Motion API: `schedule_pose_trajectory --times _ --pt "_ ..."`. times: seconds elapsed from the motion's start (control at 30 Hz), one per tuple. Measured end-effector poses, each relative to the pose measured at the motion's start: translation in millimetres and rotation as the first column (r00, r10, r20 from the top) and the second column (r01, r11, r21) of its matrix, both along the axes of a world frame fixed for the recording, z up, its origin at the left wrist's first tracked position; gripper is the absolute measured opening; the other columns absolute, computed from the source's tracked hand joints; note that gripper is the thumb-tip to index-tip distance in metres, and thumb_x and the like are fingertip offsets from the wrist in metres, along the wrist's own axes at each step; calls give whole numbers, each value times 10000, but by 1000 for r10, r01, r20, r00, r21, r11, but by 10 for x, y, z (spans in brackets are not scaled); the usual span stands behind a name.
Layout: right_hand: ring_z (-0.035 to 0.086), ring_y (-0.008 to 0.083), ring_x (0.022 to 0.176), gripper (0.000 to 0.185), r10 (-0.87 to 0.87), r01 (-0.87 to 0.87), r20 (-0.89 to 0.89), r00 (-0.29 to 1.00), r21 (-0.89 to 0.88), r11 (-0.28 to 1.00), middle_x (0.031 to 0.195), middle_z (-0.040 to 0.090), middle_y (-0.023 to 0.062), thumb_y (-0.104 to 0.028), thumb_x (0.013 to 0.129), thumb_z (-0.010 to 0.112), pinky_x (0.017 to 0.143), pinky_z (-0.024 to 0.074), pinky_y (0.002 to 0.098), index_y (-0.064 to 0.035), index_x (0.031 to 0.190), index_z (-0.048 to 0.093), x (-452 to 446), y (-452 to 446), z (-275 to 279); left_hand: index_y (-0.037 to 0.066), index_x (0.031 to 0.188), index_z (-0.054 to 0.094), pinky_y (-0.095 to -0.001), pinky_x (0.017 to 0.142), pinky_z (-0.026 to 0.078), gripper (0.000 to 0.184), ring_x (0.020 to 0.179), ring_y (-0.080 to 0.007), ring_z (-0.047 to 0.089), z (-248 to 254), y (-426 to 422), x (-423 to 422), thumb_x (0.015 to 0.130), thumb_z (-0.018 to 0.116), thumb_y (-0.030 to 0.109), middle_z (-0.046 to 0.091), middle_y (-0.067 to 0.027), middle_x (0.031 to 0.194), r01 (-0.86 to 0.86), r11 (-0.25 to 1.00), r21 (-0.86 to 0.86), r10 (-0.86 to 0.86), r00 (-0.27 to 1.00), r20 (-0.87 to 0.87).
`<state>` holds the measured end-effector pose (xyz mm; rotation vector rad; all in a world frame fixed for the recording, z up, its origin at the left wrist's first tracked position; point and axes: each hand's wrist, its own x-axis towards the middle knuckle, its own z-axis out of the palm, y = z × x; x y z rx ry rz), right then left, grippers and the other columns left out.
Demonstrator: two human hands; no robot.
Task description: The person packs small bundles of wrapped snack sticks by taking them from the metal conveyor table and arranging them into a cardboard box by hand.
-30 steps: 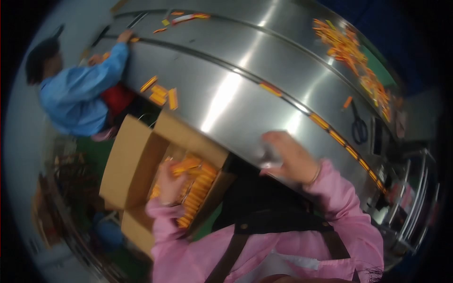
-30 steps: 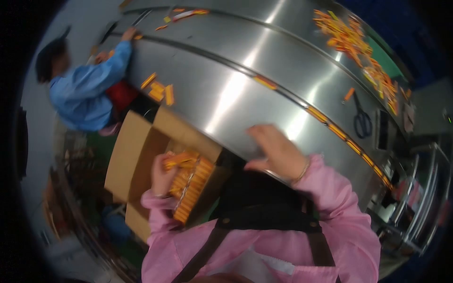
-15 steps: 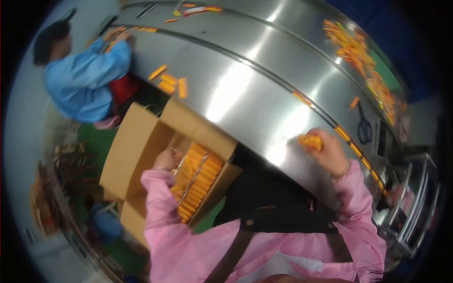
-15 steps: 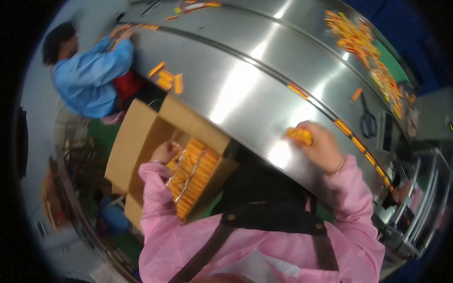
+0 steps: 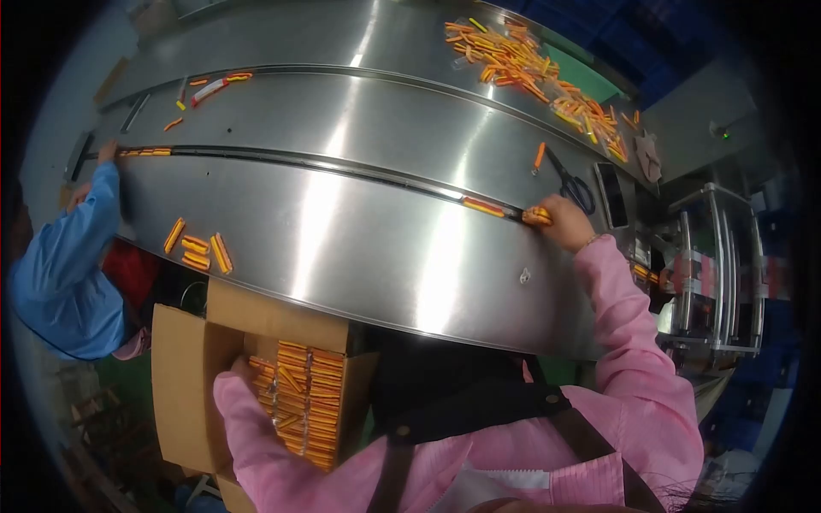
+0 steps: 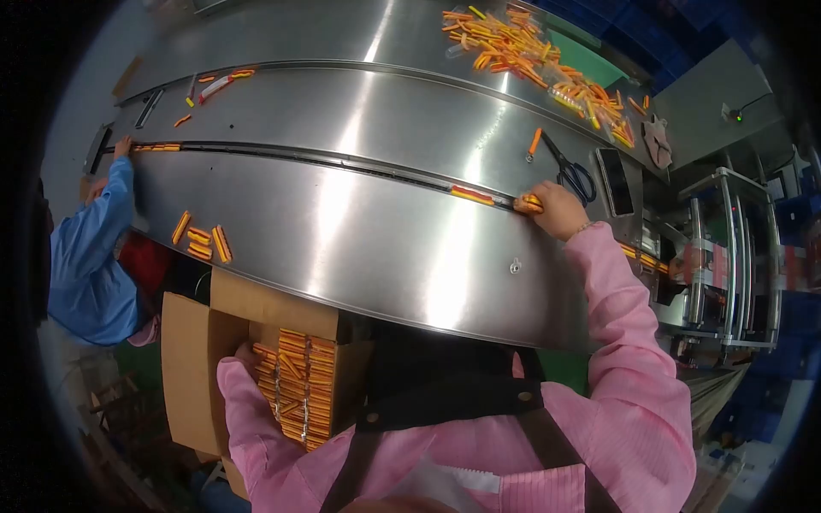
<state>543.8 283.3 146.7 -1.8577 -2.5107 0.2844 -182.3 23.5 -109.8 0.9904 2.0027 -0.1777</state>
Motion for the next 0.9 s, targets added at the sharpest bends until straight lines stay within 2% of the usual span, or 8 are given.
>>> schedule_pose_trajectory --times 0.17,0.23,0.37,0.47,0.63,0.7,0.83,0.9 --pt "575 334 935 235 -40 42 35 999 -76 996 964 579 137 -109 740 650 809 466 403 -48 960 597 141 -38 133 -8 1160 553 -381 834 494 597 1022 -326 606 13 23 38 660 798 208 623 -207 1082 8 1000 -29 -10 997 -73" --pt "576 336 934 233 -52 53 26 998 -70 996 966 579 137 -108 743 649 811 466 403 -49 963 600 172 -92 235 -16 1119 555 -366 705 528 586 812 -247 646 -115 -13 40 630 818 170 643 -156 931 76 990 123 -61 991 -121" --pt "579 340 933 235 -32 39 57 998 -122 992 984 583 140 -103 748 650 813 467 403 -48 973 609 138 -85 316 -7 1109 562 -356 739 518 607 825 -242 629 -278 25 -25 576 828 108 630 -136 943 298 905 302 -233 944 -233" --pt "581 341 938 244 -98 109 88 991 -131 985 995 589 146 -99 750 650 821 466 402 -44 985 615 292 -133 235 5 1104 575 -360 773 513 601 895 -241 612 -374 9 -150 550 807 26 632 -130 971 -112 987 117 89 979 181" --pt "596 333 949 286 -187 188 24 982 -89 978 993 614 150 -136 732 715 819 470 368 -54 993 634 556 -264 69 1 1073 600 -350 759 507 540 873 -229 611 -89 -5 -95 569 793 1 638 -109 964 -11 992 125 2 997 71" --pt "598 327 956 299 -209 206 -27 978 -94 974 1006 615 153 -132 724 719 822 469 365 -53 999 635 638 -255 92 -17 1068 578 -352 744 498 561 903 -227 588 -20 43 -149 569 828 44 612 -111 959 -17 996 91 -5 969 245" --pt "596 333 940 265 -241 236 -1 971 -193 952 981 618 162 -136 704 702 806 470 379 -37 941 639 791 -272 159 -22 1021 599 -355 738 496 518 885 -224 594 6 142 -239 582 844 104 624 -114 928 117 990 -85 -91 961 260" --pt "598 336 929 261 -276 265 -18 961 -223 938 964 625 162 -132 702 700 797 472 381 -37 937 640 892 -319 174 -21 993 614 -349 713 495 504 838 -211 602 16 134 -200 583 854 148 634 -105 874 192 978 -87 -191 981 21"
